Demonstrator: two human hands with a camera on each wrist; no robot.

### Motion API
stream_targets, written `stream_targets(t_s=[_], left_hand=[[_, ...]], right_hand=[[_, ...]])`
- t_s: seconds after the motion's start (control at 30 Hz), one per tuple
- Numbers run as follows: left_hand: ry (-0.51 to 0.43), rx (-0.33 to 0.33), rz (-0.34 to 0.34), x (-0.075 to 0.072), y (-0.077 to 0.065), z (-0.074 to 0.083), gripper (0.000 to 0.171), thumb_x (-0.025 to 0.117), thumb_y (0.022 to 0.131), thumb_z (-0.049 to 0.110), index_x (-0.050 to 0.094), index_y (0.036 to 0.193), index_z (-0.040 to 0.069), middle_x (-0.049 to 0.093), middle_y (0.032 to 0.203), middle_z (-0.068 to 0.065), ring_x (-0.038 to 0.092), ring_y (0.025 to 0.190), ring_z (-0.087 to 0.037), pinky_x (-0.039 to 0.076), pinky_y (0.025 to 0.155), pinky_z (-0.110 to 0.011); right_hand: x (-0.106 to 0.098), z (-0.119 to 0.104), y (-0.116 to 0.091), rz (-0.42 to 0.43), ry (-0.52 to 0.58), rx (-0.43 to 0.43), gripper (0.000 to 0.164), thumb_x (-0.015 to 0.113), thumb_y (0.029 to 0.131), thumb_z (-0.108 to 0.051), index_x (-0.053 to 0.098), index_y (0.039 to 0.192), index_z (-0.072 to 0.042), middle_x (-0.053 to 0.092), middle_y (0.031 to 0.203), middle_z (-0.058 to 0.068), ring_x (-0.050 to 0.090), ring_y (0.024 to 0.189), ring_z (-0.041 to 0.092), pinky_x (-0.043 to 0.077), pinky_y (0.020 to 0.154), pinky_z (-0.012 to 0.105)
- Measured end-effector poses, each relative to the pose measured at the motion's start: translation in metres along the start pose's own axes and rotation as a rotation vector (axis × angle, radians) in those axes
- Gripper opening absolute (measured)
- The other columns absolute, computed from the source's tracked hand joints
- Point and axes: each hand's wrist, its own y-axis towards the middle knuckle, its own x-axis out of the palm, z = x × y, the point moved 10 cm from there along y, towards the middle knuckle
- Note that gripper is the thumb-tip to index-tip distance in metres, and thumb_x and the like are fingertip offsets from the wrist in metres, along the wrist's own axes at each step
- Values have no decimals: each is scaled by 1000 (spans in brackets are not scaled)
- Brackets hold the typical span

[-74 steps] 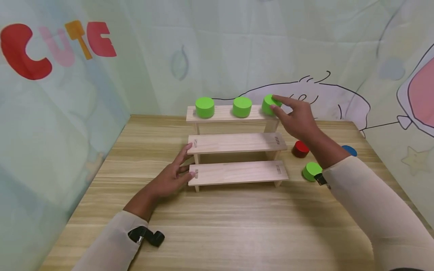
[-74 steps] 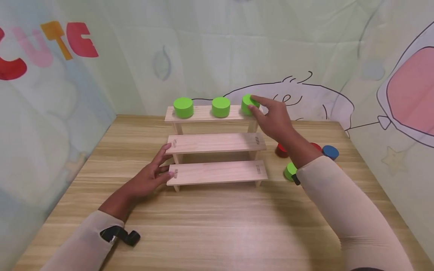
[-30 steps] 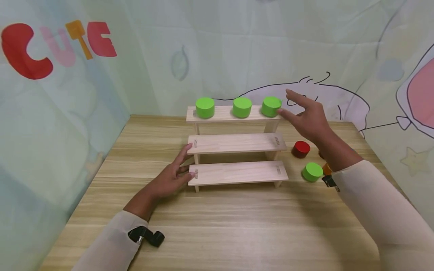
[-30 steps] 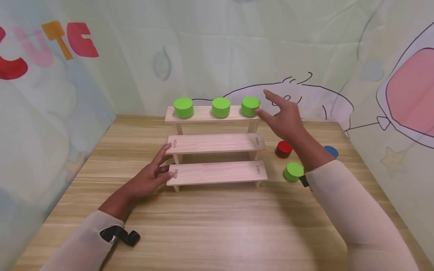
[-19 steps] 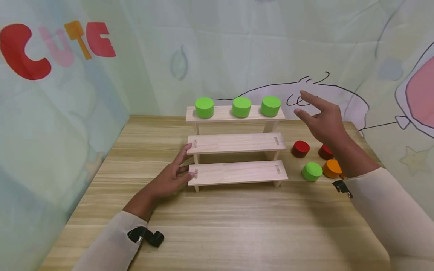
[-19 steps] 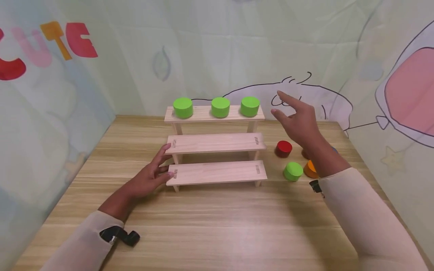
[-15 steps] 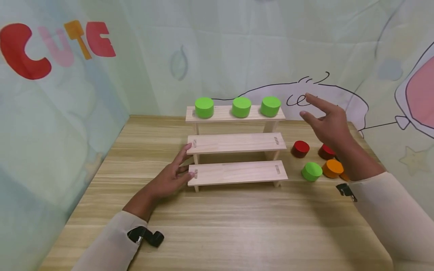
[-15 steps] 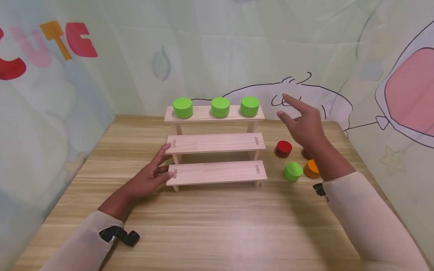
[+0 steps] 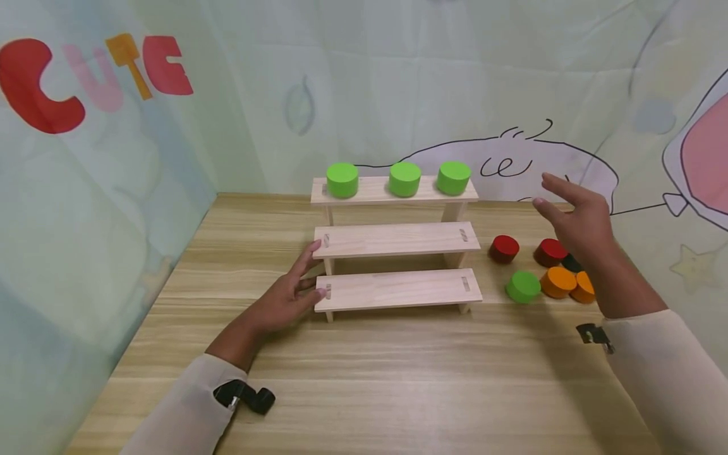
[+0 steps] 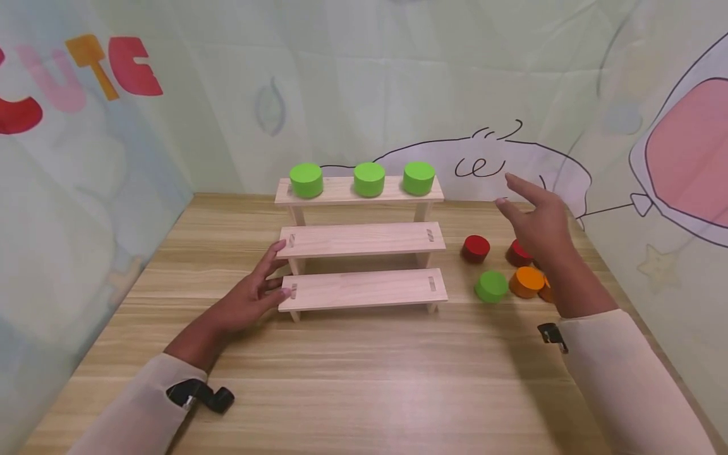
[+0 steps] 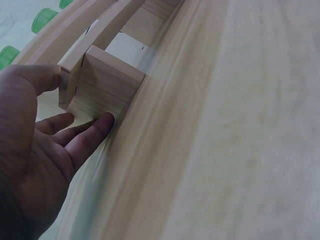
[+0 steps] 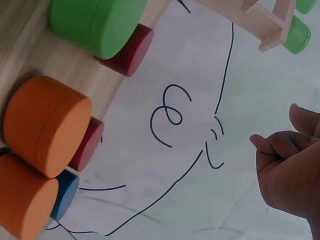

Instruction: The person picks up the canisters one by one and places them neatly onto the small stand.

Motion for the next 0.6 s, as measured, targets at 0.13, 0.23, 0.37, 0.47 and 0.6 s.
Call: stream_targets(t_s=[0.13, 0.23, 0.37, 0.47, 0.6], left_hand=[[-5, -1, -1, 0, 0, 0, 94, 64, 111, 20, 1, 173, 50, 21, 180, -25, 47, 152, -58, 57, 109, -65], [-6, 1, 1, 0, 0, 1, 94, 64, 111, 20, 1, 174, 49, 22, 180, -25, 47, 152, -58, 57, 109, -64], [-8, 3, 3, -1, -1, 0, 93, 64, 111, 20, 1, 174, 49, 21, 180, -25, 47, 152, -57, 56, 110, -64], [-12, -2, 1, 0, -1, 0, 93, 65, 111, 21, 2, 173, 51, 22, 180, -24, 48, 152, -57, 58, 109, -63], [-6, -4, 3, 0, 0, 1, 93, 65, 111, 22, 2, 173, 51, 23, 180, -24, 48, 151, -57, 58, 108, -63]], right_hand=[[-7, 14, -5, -1, 8, 41, 63, 57, 113, -44, 36, 171, -30, 37, 177, 8, 17, 172, 37, 31, 132, 66], [-12, 26, -10, 7, 19, 88, 64, 56, 112, -49, 35, 171, -33, 37, 177, 7, 15, 173, 37, 32, 132, 66], [-17, 44, -19, 20, 56, 175, 63, 58, 110, -53, 37, 168, -42, 40, 176, 3, 10, 174, 34, 26, 135, 65], [-20, 58, -27, 30, 80, 228, 62, 59, 109, -55, 38, 167, -48, 41, 175, -2, 6, 174, 32, 22, 137, 65], [-24, 72, -37, 37, 101, 279, 62, 61, 108, -55, 38, 166, -50, 41, 174, -8, 6, 175, 29, 27, 136, 61]])
